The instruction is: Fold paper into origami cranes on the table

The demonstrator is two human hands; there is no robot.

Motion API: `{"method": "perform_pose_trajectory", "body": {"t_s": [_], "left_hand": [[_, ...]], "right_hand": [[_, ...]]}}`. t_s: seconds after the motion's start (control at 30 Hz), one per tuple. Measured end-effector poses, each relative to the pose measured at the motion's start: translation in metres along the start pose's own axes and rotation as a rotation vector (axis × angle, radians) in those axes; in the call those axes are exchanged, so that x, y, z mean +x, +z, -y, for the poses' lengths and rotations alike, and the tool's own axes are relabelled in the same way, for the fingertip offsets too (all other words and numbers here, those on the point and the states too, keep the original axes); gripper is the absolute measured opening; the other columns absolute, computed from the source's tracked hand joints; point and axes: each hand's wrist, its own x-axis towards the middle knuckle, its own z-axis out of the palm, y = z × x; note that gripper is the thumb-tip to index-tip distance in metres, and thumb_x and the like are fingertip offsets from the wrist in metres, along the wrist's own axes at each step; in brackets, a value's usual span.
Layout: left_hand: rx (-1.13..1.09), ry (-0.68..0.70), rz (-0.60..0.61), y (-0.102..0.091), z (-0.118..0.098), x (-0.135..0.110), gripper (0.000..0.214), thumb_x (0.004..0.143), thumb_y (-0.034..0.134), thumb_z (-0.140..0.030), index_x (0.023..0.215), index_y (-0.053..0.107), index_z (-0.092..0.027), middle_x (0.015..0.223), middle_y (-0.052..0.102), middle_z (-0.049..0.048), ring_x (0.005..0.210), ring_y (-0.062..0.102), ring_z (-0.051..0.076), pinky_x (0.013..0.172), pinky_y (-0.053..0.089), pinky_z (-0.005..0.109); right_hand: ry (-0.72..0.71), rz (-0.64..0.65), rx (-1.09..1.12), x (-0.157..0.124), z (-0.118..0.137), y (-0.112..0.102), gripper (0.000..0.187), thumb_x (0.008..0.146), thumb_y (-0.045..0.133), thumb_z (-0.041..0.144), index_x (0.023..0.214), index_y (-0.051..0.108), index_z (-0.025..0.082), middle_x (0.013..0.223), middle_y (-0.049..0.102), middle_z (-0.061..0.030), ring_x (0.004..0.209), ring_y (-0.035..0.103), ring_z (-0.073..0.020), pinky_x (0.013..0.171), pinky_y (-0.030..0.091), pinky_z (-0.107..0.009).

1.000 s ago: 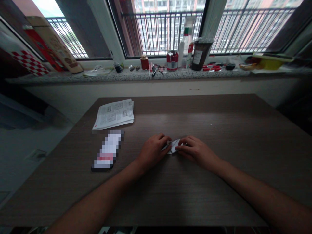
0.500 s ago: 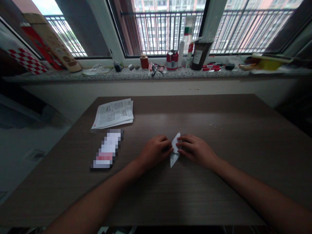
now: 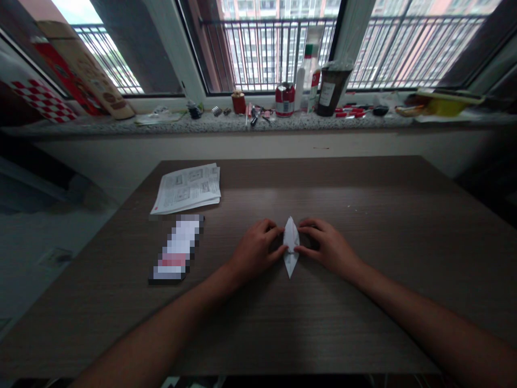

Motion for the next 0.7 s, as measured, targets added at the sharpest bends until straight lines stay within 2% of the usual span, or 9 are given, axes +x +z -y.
{"method": "perform_pose_trajectory", "body": {"t_s": [0.33,0.53,0.7], "left_hand": [[-0.087,0.039,-0.014,0.0041,0.0032,0.0006,0.044,0.092,0.076,-0.022,0.133,0.061,-0.022,0.125,0.064,0.0096,0.113,0.064,0.027,0.099,0.055,0.045],[-0.143,0.087,-0.006,0.0069,0.0043,0.0023,0.038,0.091,0.075,-0.016,0.125,0.06,-0.022,0.122,0.069,0.0073,0.116,0.064,0.027,0.102,0.053,0.046],[-0.192,0.026,-0.026,0.0081,0.0051,0.001,0.046,0.087,0.08,-0.015,0.126,0.058,-0.02,0.118,0.07,0.0082,0.109,0.066,0.026,0.096,0.055,0.045]], "right_hand": [[0.007,-0.011,-0.001,0.0011,-0.0004,-0.0003,0.037,0.087,0.082,0.035,0.121,0.072,0.024,0.125,0.068,-0.0121,0.116,0.065,-0.0305,0.098,0.056,-0.051],[-0.01,-0.016,0.017,0.001,-0.0001,-0.001,0.041,0.087,0.082,0.034,0.126,0.069,0.025,0.125,0.068,-0.0119,0.116,0.066,-0.0307,0.099,0.056,-0.052],[-0.017,-0.003,0.033,0.0012,0.0014,-0.0015,0.043,0.09,0.079,0.032,0.13,0.064,0.025,0.129,0.068,-0.012,0.118,0.065,-0.0301,0.1,0.055,-0.05]]}}
